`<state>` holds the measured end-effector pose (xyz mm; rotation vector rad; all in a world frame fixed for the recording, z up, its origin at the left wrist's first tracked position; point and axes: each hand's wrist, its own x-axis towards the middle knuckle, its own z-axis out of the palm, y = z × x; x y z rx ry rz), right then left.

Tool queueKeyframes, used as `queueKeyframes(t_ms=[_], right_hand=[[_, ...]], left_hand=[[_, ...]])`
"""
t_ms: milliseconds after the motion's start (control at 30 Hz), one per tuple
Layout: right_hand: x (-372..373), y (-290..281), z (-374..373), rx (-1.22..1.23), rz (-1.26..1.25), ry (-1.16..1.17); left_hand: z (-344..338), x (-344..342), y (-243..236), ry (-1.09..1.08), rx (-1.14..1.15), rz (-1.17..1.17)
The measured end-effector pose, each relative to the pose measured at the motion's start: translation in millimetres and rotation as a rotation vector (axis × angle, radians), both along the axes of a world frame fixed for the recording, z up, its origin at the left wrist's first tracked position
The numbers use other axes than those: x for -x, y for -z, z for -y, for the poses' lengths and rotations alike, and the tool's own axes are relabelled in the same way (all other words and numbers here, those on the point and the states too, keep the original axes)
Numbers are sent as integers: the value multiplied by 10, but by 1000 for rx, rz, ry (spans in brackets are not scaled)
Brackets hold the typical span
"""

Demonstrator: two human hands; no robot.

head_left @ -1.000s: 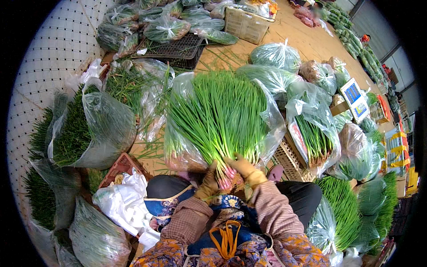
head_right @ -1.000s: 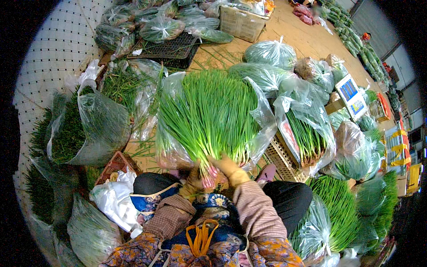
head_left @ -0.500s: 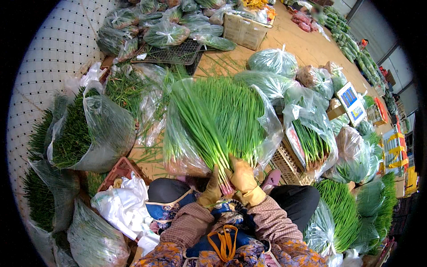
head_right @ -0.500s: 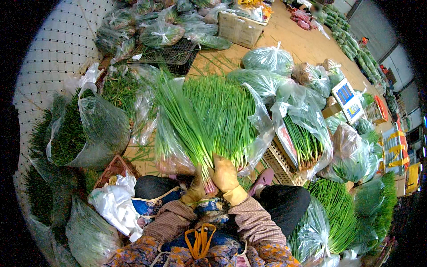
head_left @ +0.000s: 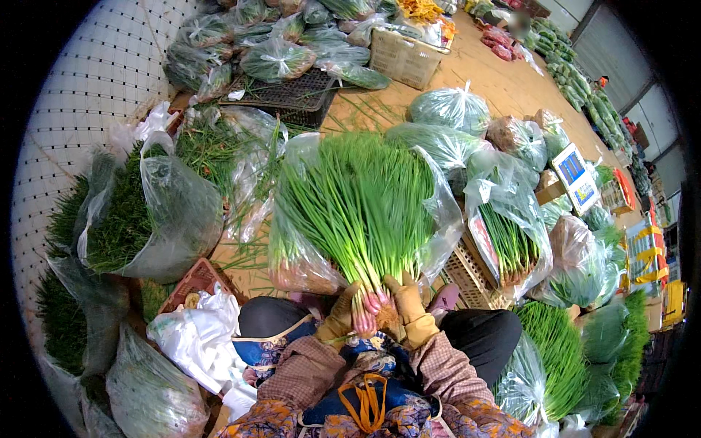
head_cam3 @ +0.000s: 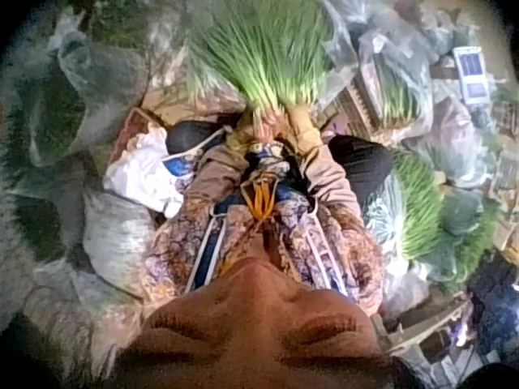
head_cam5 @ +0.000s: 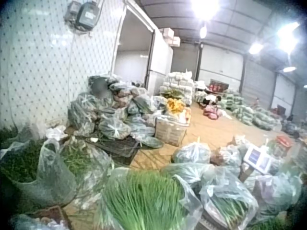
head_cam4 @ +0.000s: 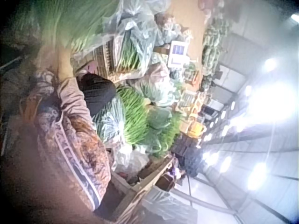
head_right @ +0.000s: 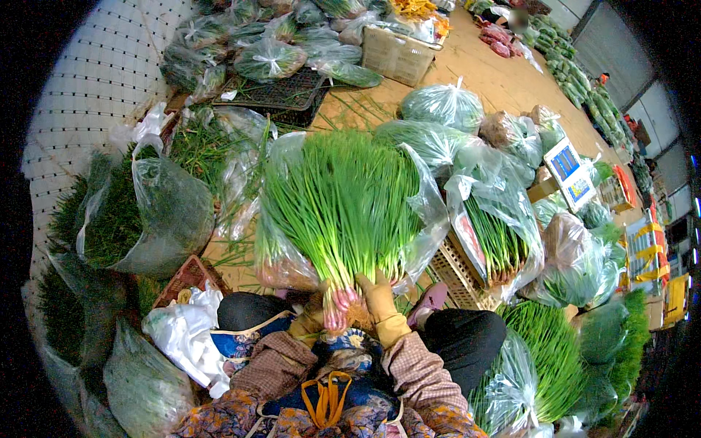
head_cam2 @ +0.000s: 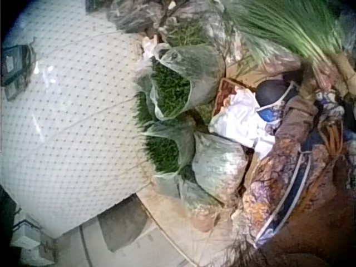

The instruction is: The person, wearing gloves, sorts bunches of green onions on a warehouse floor, placing them into plastic bags and then onto a scale to weigh them.

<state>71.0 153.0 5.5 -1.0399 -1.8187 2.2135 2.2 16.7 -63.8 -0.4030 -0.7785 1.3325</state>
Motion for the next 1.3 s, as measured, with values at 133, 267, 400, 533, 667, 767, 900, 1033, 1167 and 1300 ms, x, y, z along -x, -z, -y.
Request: queueKeyframes(t_ms=[133,267,400,533,667,767,900,1033,1167,1300], right_hand=[[-8,205,69,-8,-14,173],[-52,298,23,169,-44,263],[-11,435,54,38,10,127],[-161,620,-476,96,63,-369],[17,-18,192,84,55,-564],[-243,806,-187,65,112,-465],[-241,579,-128,298,30,-535],[-320,354,-105,361,-5,-550],[-587,406,18,732,-2,-263],[-544,18,95,942,-155,-245]], left_hand=[[90,-94,237,-145,255,106],[19,-57,-183,-460,564,-779],[93,-36,-75,-251,267,-424],[-66,-96,-876,-449,778,-1834],[200,-203,-449,-749,1206,-2133],[-137,-296,-317,-744,1067,-2228],[37,-331,-283,-624,961,-2358],[-19,-416,-470,-546,933,-2517],[-42,-573,-528,-562,1148,-2857],[-42,-607,-926,-457,1295,-3151]])
